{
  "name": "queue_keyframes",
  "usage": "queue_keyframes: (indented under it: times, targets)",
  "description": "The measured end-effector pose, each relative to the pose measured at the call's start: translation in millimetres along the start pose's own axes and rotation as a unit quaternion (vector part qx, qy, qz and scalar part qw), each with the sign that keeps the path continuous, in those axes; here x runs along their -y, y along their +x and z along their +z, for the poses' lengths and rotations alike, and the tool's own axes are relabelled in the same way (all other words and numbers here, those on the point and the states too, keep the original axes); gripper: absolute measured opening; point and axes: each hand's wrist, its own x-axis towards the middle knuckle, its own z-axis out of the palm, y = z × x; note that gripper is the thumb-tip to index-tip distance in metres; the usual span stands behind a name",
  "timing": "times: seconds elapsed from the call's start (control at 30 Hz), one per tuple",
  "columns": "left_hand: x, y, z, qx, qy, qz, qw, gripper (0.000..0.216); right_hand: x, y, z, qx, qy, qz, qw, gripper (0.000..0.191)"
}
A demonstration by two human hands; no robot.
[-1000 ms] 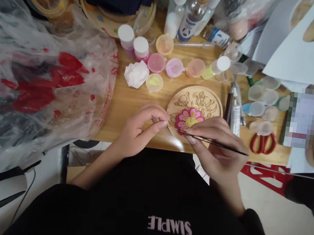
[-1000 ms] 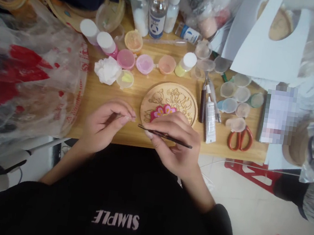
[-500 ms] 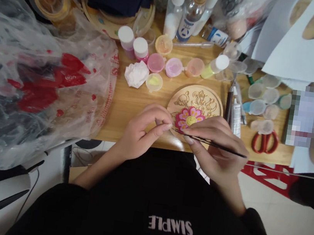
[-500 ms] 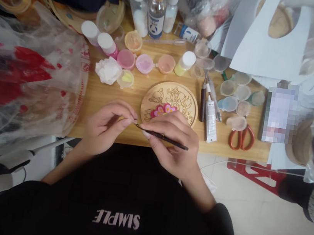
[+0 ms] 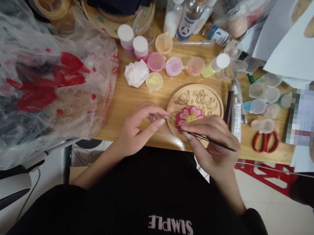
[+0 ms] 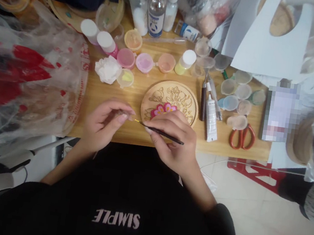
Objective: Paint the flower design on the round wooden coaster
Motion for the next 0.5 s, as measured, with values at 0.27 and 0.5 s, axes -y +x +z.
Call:
queue_keyframes:
  times: [0.27,0.5]
  targets:
    - [16,-9,-1,-0.024,0.185,0.037,0.982,0.015,-24,-21,22,-0.039,-0.078,0.039,0.995,0.017]
    - [27,-13,2,0.008,0.253,0.052,0.966,0.018,-21,-23,33,-0.06,-0.127,0.036,0.989,0.017]
